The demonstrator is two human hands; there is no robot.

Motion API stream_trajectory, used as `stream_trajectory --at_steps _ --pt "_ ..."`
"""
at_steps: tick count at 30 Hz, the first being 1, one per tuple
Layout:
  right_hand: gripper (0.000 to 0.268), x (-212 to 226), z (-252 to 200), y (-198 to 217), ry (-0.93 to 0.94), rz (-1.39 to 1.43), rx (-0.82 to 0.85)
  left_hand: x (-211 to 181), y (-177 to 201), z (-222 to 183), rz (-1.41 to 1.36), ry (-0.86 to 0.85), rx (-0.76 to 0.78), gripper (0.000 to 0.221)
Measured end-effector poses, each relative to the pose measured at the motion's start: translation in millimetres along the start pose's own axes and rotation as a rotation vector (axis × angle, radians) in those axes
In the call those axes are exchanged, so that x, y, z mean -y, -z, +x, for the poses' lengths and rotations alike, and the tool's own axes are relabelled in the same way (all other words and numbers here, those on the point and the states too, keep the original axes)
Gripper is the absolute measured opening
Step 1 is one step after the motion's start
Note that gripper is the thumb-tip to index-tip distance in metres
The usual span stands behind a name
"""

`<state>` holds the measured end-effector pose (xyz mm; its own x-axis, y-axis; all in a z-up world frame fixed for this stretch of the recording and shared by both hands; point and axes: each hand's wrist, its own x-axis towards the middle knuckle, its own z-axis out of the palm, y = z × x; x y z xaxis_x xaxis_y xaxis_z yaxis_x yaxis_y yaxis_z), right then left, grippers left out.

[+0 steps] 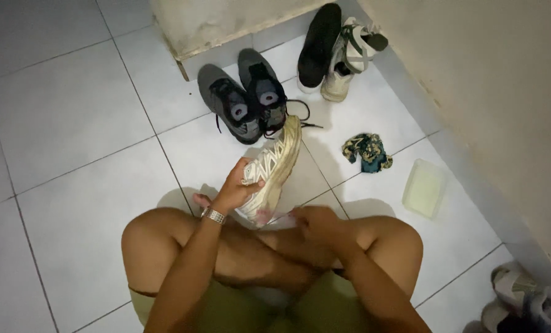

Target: Scrubbing the sole of a sneaker using a toothbrush and cleaning solution while sitting on the floor.

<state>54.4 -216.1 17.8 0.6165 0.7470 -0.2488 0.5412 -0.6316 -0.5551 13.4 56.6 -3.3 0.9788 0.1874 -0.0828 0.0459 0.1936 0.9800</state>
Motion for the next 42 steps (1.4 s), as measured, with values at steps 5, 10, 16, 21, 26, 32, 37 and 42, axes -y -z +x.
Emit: stream_trajectory --at_steps 5,10,16,21,26,32,37,42 --pt "0.023 -5.7 8.2 1.9 -0.072 0.032 -0.186 11.1 3.8 0.6 -0.007 0.025 -0.019 0.048" --pt "0.018 6.1 -4.7 8.7 0.101 -0.041 -0.093 7.9 3.1 1.0 0.026 0.053 0.0 0.051" --pt "0.023 11.4 4.0 7.0 0.011 -0.041 -0.072 4.4 -0.1 -2.2 -0.005 0.059 -0.028 0.048" --pt "0.014 -27.1 11.5 -8.1 0.109 -0.283 -0.336 1.4 -2.2 -3.1 0.019 0.075 0.007 0.051" --pt "0.014 9.3 0.8 -3.6 0.087 -0.07 -0.232 1.9 -0.9 -3.2 0.041 0.064 -0.003 0.046" --pt "0.019 -15.1 19.4 -14.8 -0.127 0.016 -0.235 13.6 0.7 -4.2 0.025 0.047 -0.049 0.035" --pt "0.028 9.8 5.2 -1.1 0.167 -0.048 -0.297 5.2 -1.4 -5.6 0.019 0.016 -0.052 0.03" --pt "0.025 -3.1 18.7 -9.9 -0.229 0.04 -0.248 22.0 -2.5 -5.4 0.025 -0.02 -0.087 0.029"
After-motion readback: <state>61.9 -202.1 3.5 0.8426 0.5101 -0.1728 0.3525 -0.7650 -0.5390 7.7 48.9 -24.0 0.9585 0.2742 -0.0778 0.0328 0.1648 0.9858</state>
